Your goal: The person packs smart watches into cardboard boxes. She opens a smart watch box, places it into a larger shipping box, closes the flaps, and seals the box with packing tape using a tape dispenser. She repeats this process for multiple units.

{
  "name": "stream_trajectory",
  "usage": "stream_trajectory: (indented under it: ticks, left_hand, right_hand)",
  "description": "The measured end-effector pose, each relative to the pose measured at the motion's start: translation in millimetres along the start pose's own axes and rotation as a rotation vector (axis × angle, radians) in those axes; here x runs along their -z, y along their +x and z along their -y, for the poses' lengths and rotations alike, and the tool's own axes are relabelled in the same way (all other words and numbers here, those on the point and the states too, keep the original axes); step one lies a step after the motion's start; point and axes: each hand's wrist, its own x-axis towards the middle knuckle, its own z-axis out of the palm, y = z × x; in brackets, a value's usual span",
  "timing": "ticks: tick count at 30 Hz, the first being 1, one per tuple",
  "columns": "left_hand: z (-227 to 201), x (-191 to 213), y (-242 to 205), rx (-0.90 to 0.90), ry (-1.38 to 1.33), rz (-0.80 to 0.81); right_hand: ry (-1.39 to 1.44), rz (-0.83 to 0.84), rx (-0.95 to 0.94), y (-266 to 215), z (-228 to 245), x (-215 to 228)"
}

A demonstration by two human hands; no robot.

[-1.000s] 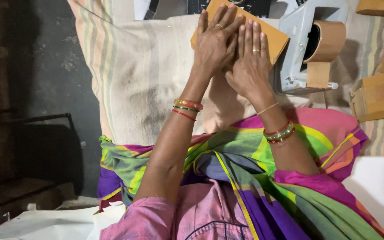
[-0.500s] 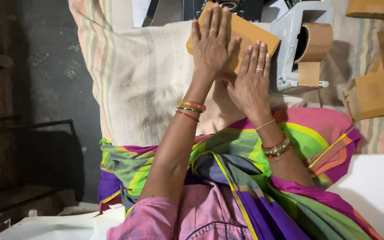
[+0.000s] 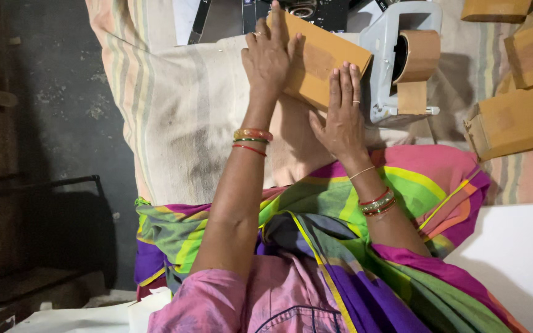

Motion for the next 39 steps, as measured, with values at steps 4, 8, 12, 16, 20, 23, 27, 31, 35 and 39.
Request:
stream_trajectory:
  ticks: [4,8,12,16,20,23,27,31,35,39]
  left_hand:
    - [14,4,9,-0.056,-0.028,-0.090]
    - [33,5,12,-0.020,-0.196,0.004]
    - [40,5,17,0.042,-0.337,0.104]
    - [44,3,10,0.143,-0.557,0.137]
    - [54,8,-6,0.190,-0.892,0.058]
    - [69,20,-23,0.301,-1.013,0.149]
    - [86,43,-32,0.471,-0.882,0.299]
    - [85,69,-28,0.245,-0.939,0.333]
    - [81,109,-24,0.237,-1.105,0.586]
    - [88,143,-22,0.361,-1.295,0.727]
  right_hand:
    - [0.052,-0.056,0.058,-2,-9,0]
    - [0.087,-0.061,0.064,-4,-15,1]
    - [0.153,-0.116,0.074,-5,-20,1]
    - [0.258,-0.182,0.103,-9,-23,2]
    - [0.343,-0.184,0.139,-9,-25,9]
    - [0.352,-0.125,0.193,-10,-18,11]
    - [0.214,-0.135,0.266,-13,-4,3]
    - [0.116,-0.235,0.170,-9,-13,2]
    - [0.181,-0.342,0.208,-5,-27,15]
    - [0.439,-0.400,0.178,3,-20,21]
